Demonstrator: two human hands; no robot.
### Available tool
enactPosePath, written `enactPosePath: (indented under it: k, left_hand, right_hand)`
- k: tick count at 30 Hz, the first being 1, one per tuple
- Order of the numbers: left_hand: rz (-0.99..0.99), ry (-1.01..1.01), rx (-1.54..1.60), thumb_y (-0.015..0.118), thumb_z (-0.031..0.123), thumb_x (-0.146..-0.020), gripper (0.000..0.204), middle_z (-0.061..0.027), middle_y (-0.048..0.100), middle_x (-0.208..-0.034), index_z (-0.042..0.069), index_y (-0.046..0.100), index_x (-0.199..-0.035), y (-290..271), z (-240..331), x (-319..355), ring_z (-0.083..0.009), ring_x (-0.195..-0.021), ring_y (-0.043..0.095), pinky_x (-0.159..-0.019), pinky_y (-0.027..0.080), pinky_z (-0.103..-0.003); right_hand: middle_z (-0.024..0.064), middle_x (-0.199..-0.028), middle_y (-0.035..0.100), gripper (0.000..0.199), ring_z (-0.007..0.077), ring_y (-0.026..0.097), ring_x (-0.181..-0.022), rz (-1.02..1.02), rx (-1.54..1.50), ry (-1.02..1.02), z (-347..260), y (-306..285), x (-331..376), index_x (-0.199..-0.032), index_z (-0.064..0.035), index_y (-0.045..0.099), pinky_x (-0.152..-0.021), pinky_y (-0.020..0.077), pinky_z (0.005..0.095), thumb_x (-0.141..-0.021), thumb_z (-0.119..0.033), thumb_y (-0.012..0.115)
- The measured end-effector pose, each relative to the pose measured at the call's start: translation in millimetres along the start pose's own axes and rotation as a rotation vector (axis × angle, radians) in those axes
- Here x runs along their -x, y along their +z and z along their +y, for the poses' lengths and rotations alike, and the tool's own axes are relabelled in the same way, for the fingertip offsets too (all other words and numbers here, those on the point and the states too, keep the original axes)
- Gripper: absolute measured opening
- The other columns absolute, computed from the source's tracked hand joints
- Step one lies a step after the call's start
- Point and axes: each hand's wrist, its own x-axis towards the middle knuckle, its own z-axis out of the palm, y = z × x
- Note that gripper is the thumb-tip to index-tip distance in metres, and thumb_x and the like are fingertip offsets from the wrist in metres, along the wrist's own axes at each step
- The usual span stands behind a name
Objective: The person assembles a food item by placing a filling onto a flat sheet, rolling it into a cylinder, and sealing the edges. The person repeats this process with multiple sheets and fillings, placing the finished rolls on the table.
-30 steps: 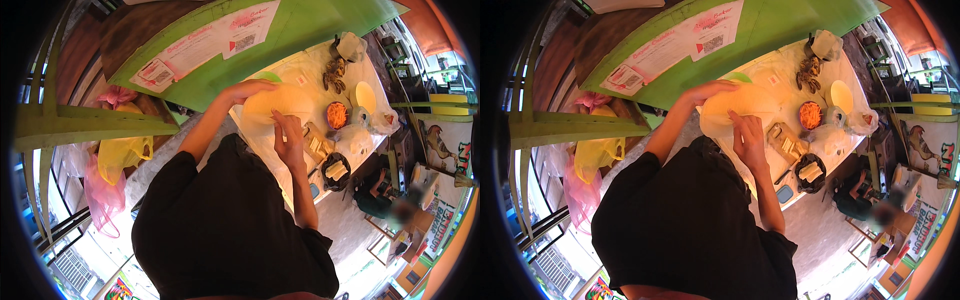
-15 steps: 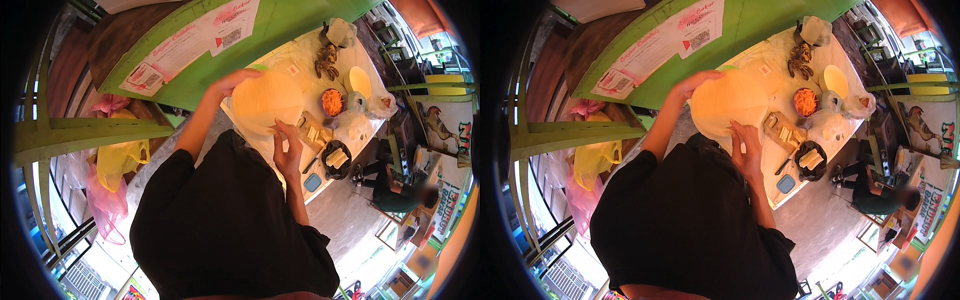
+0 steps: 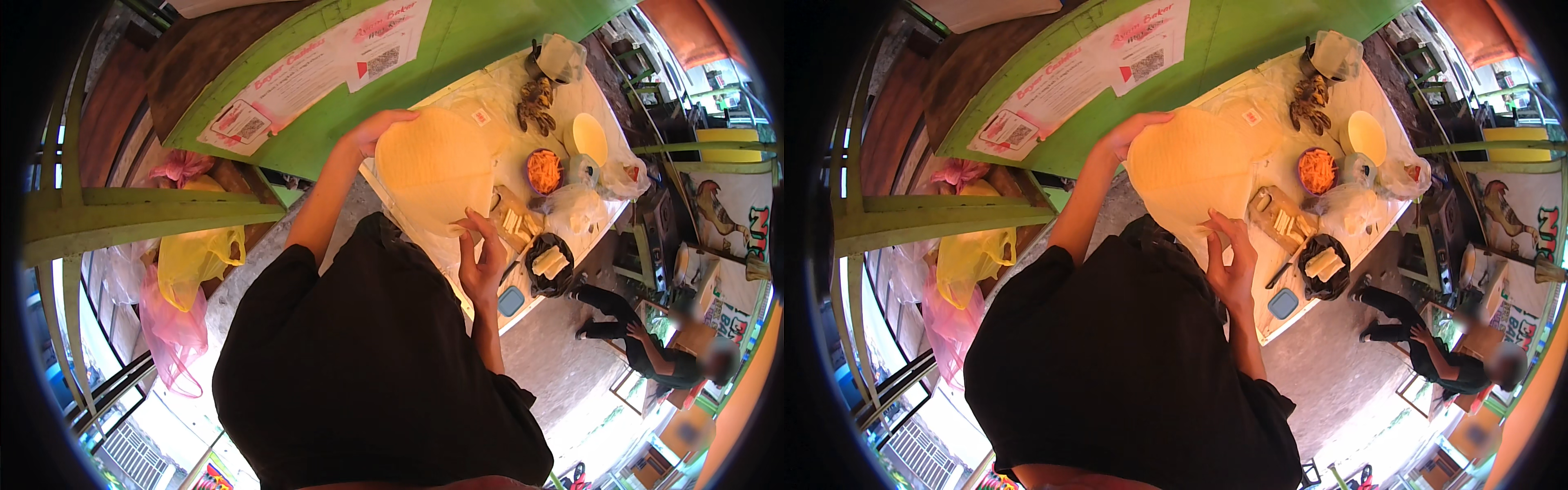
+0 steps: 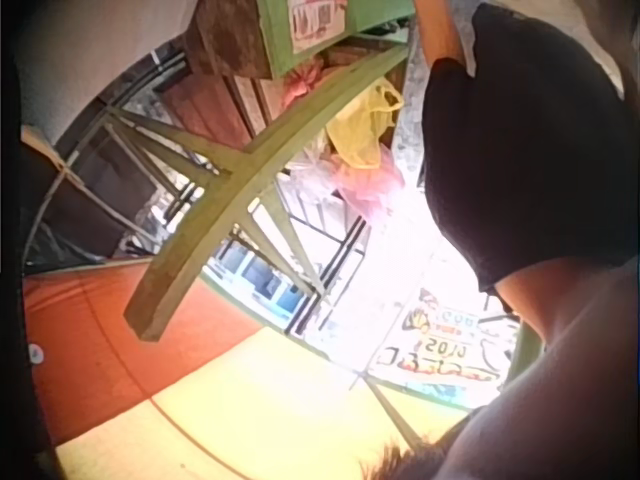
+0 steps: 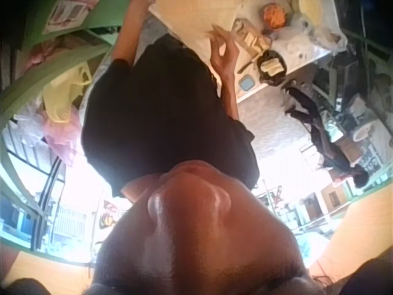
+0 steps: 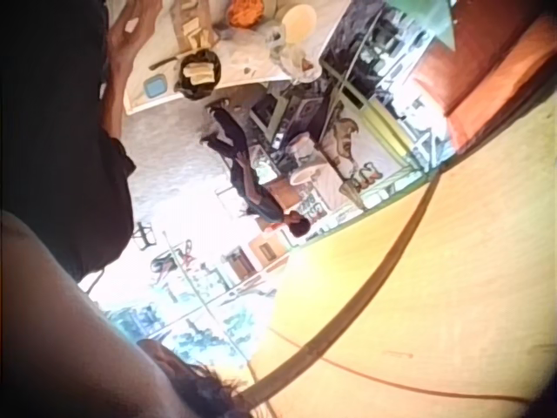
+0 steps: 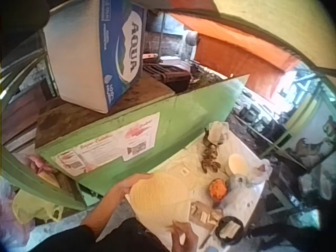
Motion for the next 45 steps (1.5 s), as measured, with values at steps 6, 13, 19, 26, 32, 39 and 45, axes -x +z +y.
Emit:
enactPosePath:
  k: [6, 13, 19, 26, 32, 39, 45]
  left_hand:
    - [-0.059, 0.012, 0.067, 0.061, 0.031, -0.109, 0.045, -0.014, 0.073, -0.13, -0.002, 0.064, -0.138, -8, -4, -7, -0.0205, -0.11, 0.075, -0.095, 0.061, -0.037]
    - [0.029, 0.004, 0.085, 0.059, 0.03, -0.109, 0.043, -0.0148, 0.074, -0.128, -0.003, 0.065, -0.136, 9, -1, -1, -0.0204, -0.107, 0.076, -0.093, 0.062, -0.037]
    - [0.025, 0.03, 0.096, 0.057, 0.03, -0.11, 0.044, -0.0151, 0.073, -0.13, -0.004, 0.063, -0.138, 9, -2, -7, -0.0217, -0.11, 0.075, -0.095, 0.062, -0.037]
    - [0.0, 0.046, 0.13, 0.053, 0.03, -0.112, 0.044, -0.0159, 0.071, -0.134, -0.004, 0.061, -0.14, -1, -8, -17, -0.0224, -0.115, 0.074, -0.099, 0.06, -0.039]
    - [0.049, 0.068, 0.185, 0.054, 0.028, -0.112, 0.043, -0.0157, 0.072, -0.132, -0.004, 0.061, -0.14, 12, -11, -19, -0.0232, -0.111, 0.075, -0.095, 0.063, -0.039]
    - [-0.022, 0.059, 0.254, 0.054, 0.028, -0.112, 0.042, -0.0158, 0.073, -0.131, -0.004, 0.06, -0.139, 29, -19, -41, -0.0246, -0.11, 0.076, -0.093, 0.064, -0.04]
    - [-0.009, 0.073, 0.34, 0.051, 0.028, -0.112, 0.042, -0.0162, 0.071, -0.134, -0.002, 0.061, -0.14, 34, -39, -58, -0.0257, -0.118, 0.073, -0.102, 0.06, -0.041]
  right_hand:
    - [0.014, -0.107, 0.075, 0.04, 0.0241, 0.068, -0.101, 0.016, -0.039, 0.073, 0, -11, 8, -0.136, -0.0016, 0.065, -0.096, 0.0508, 0.0354, -0.098, 0.01, 0.062]
    - [0.013, -0.11, 0.074, 0.044, 0.0194, 0.066, -0.108, 0.084, -0.137, 0.149, -4, -29, 13, -0.142, 0.0011, 0.06, -0.11, 0.0443, 0.0363, -0.099, 0.01, 0.061]
    - [0.0138, -0.11, 0.074, 0.045, 0.0188, 0.067, -0.105, 0.135, -0.19, 0.111, -6, -46, 12, -0.143, 0.002, 0.057, -0.102, 0.048, 0.0333, -0.099, 0.011, 0.06]
    - [0.0137, -0.109, 0.072, 0.046, 0.0196, 0.068, -0.101, 0.179, -0.199, 0.096, -11, -68, 8, -0.146, 0.0026, 0.053, -0.095, 0.0504, 0.0328, -0.101, 0.009, 0.06]
    - [0.0114, -0.104, 0.072, 0.046, 0.0179, 0.067, -0.096, 0.249, -0.186, 0.104, -4, -88, 12, -0.147, 0.003, 0.053, -0.091, 0.0506, 0.03, -0.102, 0.005, 0.061]
    - [0.011, -0.102, 0.07, 0.049, 0.015, 0.063, -0.092, 0.411, -0.196, 0.107, -1, -108, 8, -0.148, 0.0036, 0.051, -0.088, 0.0483, 0.0284, -0.1, 0.006, 0.061]
    - [0.01, -0.102, 0.067, 0.049, 0.0154, 0.062, -0.094, 0.484, -0.201, 0.132, -2, -121, 11, -0.149, 0.0035, 0.05, -0.093, 0.0485, 0.0293, -0.101, 0.005, 0.059]
